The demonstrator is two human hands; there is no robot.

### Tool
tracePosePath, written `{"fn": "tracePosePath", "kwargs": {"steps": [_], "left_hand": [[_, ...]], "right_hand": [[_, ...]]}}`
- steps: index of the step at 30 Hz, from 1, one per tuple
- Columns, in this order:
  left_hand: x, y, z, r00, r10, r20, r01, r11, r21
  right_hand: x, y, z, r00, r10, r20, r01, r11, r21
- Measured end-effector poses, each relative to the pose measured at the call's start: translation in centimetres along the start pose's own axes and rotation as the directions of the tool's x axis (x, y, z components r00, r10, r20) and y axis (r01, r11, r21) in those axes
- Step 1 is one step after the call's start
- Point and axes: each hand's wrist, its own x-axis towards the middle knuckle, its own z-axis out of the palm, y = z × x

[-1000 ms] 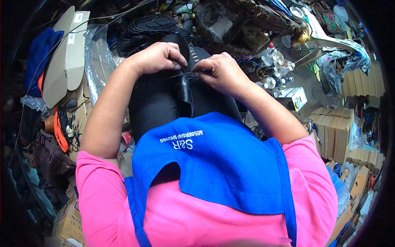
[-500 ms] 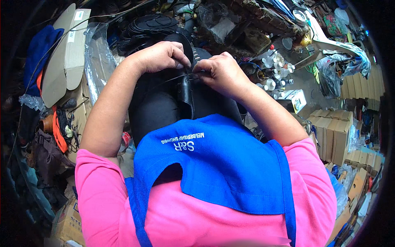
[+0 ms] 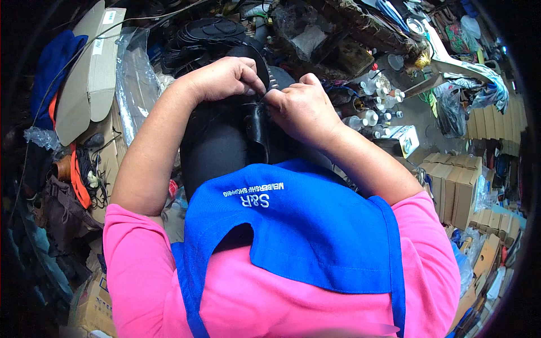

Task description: Repairing a black leather shoe by sewing and singeing threads.

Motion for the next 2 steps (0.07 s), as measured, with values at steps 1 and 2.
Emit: {"fn": "tracePosePath", "kwargs": {"steps": [1, 2], "left_hand": [[0.0, 0.07, -0.07, 1.0, -0.016, 0.011, 0.016, 1.0, 0.015], [0.04, -0.15, -0.09, 1.0, 0.0, 0.017, 0.0, 1.0, 0.022]], "right_hand": [[0.03, -0.02, 0.04, 1.0, 0.008, 0.018, -0.008, 1.0, 0.004], [0.11, 0.06, 0.01, 0.999, 0.011, 0.04, -0.011, 1.0, -0.008]]}}
